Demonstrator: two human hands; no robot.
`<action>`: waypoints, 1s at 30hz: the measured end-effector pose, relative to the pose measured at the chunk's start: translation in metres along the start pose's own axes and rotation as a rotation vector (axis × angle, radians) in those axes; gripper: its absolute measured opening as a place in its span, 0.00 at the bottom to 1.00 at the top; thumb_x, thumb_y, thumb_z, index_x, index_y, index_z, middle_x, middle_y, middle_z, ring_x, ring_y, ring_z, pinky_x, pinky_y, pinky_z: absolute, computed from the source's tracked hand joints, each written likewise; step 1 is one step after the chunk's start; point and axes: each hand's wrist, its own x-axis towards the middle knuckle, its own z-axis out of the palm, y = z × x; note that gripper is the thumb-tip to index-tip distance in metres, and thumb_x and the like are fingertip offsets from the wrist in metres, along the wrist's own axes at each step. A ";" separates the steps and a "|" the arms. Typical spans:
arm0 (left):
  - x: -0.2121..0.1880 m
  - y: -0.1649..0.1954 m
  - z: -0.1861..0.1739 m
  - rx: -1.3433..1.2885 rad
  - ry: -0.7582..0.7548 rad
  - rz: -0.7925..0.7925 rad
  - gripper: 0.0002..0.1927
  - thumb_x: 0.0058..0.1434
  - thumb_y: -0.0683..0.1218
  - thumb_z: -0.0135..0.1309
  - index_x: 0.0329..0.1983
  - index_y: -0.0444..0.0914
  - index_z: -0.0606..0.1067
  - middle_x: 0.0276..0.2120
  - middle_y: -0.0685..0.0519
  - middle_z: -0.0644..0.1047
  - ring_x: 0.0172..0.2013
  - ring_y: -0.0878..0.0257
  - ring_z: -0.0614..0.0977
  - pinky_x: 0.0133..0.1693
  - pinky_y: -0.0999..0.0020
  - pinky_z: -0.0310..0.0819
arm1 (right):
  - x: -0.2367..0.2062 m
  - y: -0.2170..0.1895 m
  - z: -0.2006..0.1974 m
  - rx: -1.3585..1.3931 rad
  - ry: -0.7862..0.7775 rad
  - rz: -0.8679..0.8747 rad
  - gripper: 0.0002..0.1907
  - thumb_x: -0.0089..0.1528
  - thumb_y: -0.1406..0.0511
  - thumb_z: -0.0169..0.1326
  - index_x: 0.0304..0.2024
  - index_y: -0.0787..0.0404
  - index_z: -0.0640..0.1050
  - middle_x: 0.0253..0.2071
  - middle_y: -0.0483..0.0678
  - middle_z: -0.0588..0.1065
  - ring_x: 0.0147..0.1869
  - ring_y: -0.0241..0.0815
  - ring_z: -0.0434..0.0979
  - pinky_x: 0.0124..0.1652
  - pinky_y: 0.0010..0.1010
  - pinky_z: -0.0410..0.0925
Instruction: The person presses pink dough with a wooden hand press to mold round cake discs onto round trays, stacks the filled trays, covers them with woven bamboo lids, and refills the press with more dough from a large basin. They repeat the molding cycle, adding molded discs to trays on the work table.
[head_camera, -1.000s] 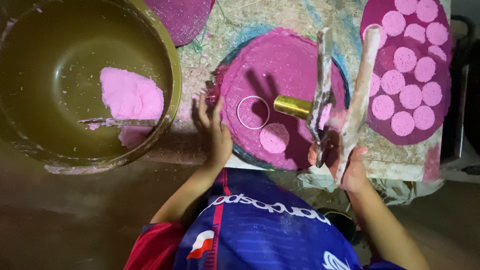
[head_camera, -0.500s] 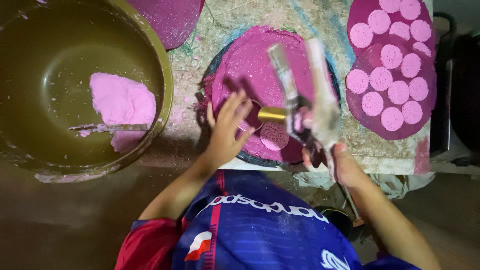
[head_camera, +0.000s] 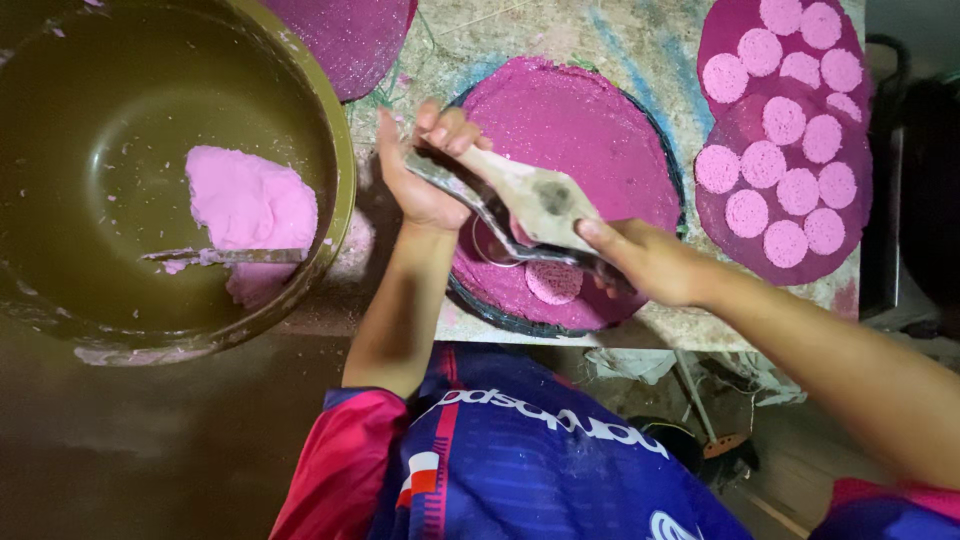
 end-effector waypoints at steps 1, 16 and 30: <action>0.000 0.006 -0.003 0.007 -0.014 0.005 0.25 0.72 0.69 0.38 0.35 0.46 0.67 0.29 0.60 0.67 0.34 0.65 0.72 0.51 0.57 0.71 | 0.003 -0.004 0.006 -0.006 0.022 -0.019 0.41 0.64 0.37 0.32 0.35 0.66 0.79 0.23 0.49 0.77 0.28 0.41 0.79 0.33 0.35 0.72; 0.024 -0.017 -0.031 -0.015 0.009 -0.011 0.19 0.69 0.63 0.40 0.30 0.47 0.64 0.23 0.62 0.63 0.28 0.66 0.66 0.42 0.61 0.71 | 0.002 -0.019 0.007 -0.225 0.286 -0.022 0.36 0.65 0.42 0.39 0.46 0.68 0.77 0.20 0.57 0.75 0.27 0.53 0.79 0.35 0.48 0.69; 0.010 -0.013 -0.025 0.047 0.211 -0.007 0.24 0.68 0.67 0.35 0.26 0.47 0.62 0.19 0.61 0.61 0.23 0.66 0.64 0.36 0.63 0.65 | 0.016 0.002 0.019 -0.085 0.182 0.017 0.35 0.68 0.44 0.37 0.37 0.69 0.78 0.20 0.56 0.74 0.26 0.53 0.79 0.33 0.48 0.71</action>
